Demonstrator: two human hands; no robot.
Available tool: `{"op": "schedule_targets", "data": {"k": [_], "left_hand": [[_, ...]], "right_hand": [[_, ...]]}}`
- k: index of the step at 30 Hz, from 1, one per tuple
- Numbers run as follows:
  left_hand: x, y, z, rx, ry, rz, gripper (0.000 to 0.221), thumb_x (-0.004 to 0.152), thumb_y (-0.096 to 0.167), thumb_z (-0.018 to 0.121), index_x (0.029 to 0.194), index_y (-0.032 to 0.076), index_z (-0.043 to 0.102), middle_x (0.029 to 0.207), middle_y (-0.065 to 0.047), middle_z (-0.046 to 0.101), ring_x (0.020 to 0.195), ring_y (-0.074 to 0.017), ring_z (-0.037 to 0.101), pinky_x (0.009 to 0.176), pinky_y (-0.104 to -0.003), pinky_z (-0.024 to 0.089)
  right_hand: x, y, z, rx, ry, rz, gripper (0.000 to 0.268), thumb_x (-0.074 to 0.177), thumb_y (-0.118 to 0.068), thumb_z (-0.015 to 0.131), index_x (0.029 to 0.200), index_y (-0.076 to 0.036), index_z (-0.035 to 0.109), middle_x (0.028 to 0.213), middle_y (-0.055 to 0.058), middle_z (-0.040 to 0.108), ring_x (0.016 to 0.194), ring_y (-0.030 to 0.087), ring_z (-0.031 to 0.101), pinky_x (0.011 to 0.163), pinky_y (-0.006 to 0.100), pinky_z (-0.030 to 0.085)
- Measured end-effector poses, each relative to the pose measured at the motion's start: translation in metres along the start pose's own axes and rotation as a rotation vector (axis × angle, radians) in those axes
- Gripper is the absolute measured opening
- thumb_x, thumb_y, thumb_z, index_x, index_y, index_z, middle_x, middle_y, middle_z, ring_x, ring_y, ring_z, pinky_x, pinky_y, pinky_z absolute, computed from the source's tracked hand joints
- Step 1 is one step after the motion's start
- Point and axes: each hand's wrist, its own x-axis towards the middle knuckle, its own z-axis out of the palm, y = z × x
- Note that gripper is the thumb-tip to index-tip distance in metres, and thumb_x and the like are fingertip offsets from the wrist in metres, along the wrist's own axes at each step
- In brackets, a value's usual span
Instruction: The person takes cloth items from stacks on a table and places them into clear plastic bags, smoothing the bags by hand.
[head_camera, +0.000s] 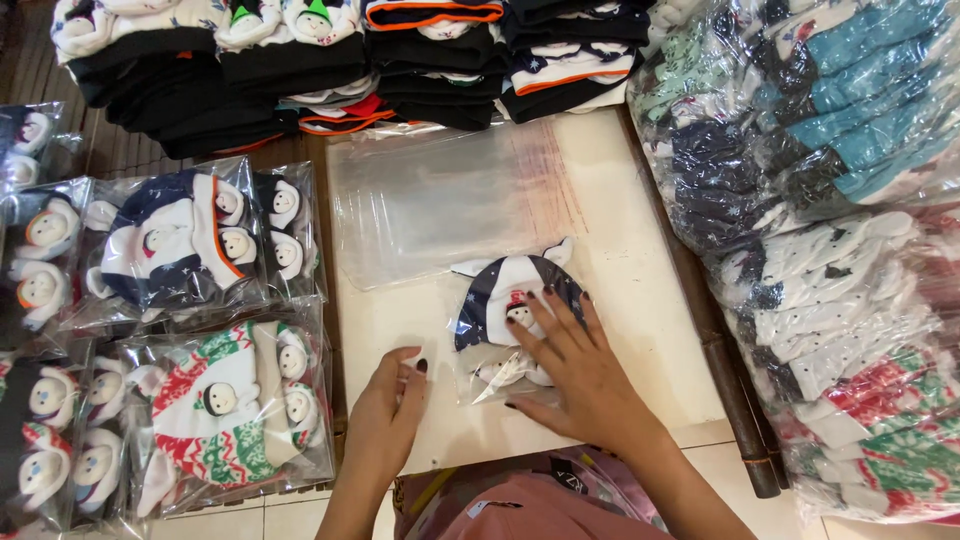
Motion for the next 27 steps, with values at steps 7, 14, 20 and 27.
{"op": "schedule_targets", "data": {"k": [7, 14, 20, 27], "left_hand": [[0.012, -0.025, 0.005, -0.419, -0.199, -0.216, 0.051, 0.098, 0.025, 0.046, 0.147, 0.011, 0.053, 0.110, -0.015, 0.074, 0.084, -0.0219, 0.065, 0.066, -0.032, 0.053], [0.039, -0.039, 0.040, -0.545, -0.327, -0.216, 0.053, 0.099, 0.028, 0.047, 0.150, 0.014, 0.048, 0.107, -0.016, 0.073, 0.081, -0.0226, 0.071, 0.072, -0.031, 0.059], [0.033, -0.042, 0.059, -0.621, -0.276, -0.045, 0.051, 0.094, 0.005, 0.062, 0.143, 0.009, 0.052, 0.100, -0.010, 0.069, 0.071, -0.0115, 0.059, 0.059, -0.024, 0.055], [0.015, -0.013, 0.040, -0.534, -0.202, 0.194, 0.051, 0.092, 0.003, 0.066, 0.140, 0.004, 0.053, 0.117, -0.007, 0.072, 0.064, -0.0073, 0.059, 0.064, -0.024, 0.059]], "right_hand": [[-0.005, -0.008, 0.023, -0.026, 0.085, -0.033, 0.057, 0.090, -0.033, 0.068, 0.141, -0.009, 0.056, 0.154, 0.015, 0.048, 0.148, 0.035, 0.035, 0.122, 0.057, 0.015], [-0.014, -0.019, 0.026, 0.011, 0.111, -0.009, 0.057, 0.086, -0.028, 0.070, 0.138, -0.011, 0.059, 0.155, 0.013, 0.049, 0.147, 0.032, 0.038, 0.121, 0.057, 0.019], [-0.024, -0.031, 0.020, 0.110, 0.146, 0.016, 0.056, 0.079, -0.030, 0.079, 0.130, -0.010, 0.067, 0.149, 0.014, 0.055, 0.146, 0.033, 0.042, 0.122, 0.057, 0.018], [-0.049, 0.011, 0.022, 0.133, 0.453, 0.173, 0.041, 0.084, -0.026, 0.065, 0.122, -0.011, 0.065, 0.146, 0.012, 0.056, 0.144, 0.030, 0.045, 0.134, 0.063, 0.009]]}}
